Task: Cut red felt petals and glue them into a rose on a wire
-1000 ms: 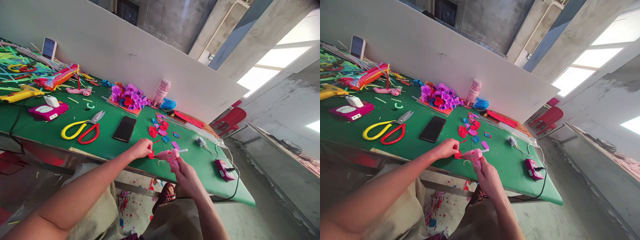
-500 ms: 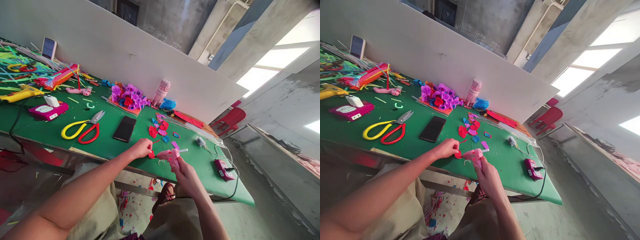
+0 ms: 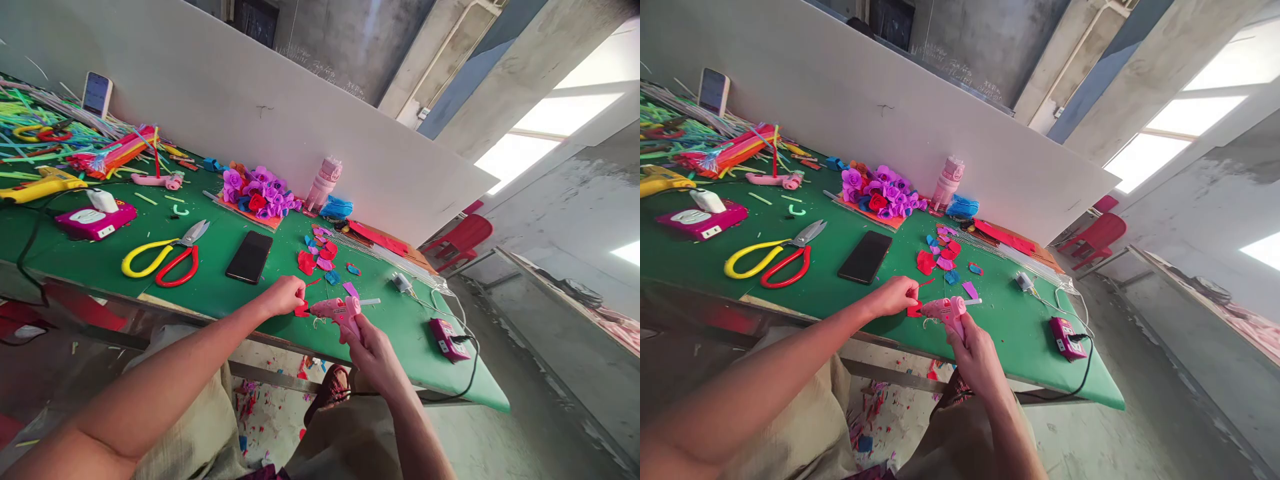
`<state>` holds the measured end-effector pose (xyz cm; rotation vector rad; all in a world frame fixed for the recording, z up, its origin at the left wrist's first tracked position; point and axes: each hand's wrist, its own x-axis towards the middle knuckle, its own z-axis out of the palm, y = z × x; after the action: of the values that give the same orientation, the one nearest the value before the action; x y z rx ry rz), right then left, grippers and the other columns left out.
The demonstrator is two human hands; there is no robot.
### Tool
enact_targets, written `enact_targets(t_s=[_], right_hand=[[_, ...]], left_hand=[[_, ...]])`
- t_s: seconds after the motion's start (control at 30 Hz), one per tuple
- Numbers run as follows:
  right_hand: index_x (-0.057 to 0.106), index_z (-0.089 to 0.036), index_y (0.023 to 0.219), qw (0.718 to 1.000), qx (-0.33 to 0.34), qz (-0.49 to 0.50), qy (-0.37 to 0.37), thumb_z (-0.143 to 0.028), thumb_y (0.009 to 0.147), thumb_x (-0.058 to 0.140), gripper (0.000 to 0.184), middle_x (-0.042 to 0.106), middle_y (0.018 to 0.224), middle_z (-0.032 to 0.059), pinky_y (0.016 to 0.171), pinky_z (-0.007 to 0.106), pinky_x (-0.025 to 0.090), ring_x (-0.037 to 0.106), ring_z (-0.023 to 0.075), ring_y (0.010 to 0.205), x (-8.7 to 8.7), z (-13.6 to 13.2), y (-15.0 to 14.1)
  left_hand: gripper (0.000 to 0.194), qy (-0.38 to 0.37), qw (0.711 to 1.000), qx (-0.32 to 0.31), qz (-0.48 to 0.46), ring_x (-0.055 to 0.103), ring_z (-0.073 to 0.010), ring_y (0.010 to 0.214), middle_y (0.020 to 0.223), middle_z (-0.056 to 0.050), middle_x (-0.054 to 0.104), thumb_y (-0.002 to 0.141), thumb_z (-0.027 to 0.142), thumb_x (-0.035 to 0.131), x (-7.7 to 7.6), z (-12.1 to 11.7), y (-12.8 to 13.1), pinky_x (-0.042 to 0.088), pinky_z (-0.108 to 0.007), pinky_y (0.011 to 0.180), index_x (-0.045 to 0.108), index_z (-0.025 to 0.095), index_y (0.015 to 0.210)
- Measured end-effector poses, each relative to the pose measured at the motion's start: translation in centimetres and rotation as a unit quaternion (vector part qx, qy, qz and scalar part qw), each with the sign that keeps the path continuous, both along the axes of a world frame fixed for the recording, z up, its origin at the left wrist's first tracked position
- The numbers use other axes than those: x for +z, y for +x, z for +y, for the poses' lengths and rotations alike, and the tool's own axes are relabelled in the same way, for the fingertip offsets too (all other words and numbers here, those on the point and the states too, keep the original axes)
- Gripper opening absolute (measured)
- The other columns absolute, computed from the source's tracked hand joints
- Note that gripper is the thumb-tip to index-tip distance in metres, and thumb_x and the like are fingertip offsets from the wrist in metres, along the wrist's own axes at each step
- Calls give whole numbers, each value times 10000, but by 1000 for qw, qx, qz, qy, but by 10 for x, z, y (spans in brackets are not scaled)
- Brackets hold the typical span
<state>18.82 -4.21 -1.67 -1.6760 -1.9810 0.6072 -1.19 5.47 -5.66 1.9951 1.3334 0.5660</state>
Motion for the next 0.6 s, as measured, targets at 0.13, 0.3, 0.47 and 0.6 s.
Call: enact_targets(t_s=[0.13, 0.3, 0.47, 0.6], right_hand=[[489, -199, 766, 999, 19, -12, -36, -402, 879, 374, 260, 487, 578, -24, 471, 228, 293, 406, 117, 486, -1, 1, -9], [502, -200, 770, 999, 27, -25, -33, -395, 875, 373, 256, 492, 579, -24, 480, 229, 287, 419, 123, 501, -2, 1, -12], [487, -207, 746, 999, 15, -27, -33, -393, 869, 380, 247, 471, 570, -30, 481, 226, 287, 397, 122, 498, -4, 0, -8], [485, -203, 769, 999, 8, -27, -36, -407, 875, 365, 259, 461, 566, -31, 478, 229, 287, 381, 118, 483, -5, 0, -4]], left_hand=[[116, -3, 1000, 0, 2, 520, -126, 579, 554, 21, 578, 601, 68, 552, 1, 0, 0, 310, -220, 508, 568, 168, 542], [109, -6, 1000, -3, 3, 537, -133, 596, 568, 15, 599, 612, 79, 555, 2, -1, -1, 325, -223, 521, 590, 166, 555], [112, -3, 1000, -3, 3, 532, -132, 588, 561, 17, 593, 615, 77, 558, 2, -1, 0, 327, -223, 522, 584, 166, 552], [126, 4, 1000, -2, 4, 524, -126, 584, 565, 18, 585, 624, 65, 551, 1, -1, -1, 316, -219, 515, 571, 166, 550]])
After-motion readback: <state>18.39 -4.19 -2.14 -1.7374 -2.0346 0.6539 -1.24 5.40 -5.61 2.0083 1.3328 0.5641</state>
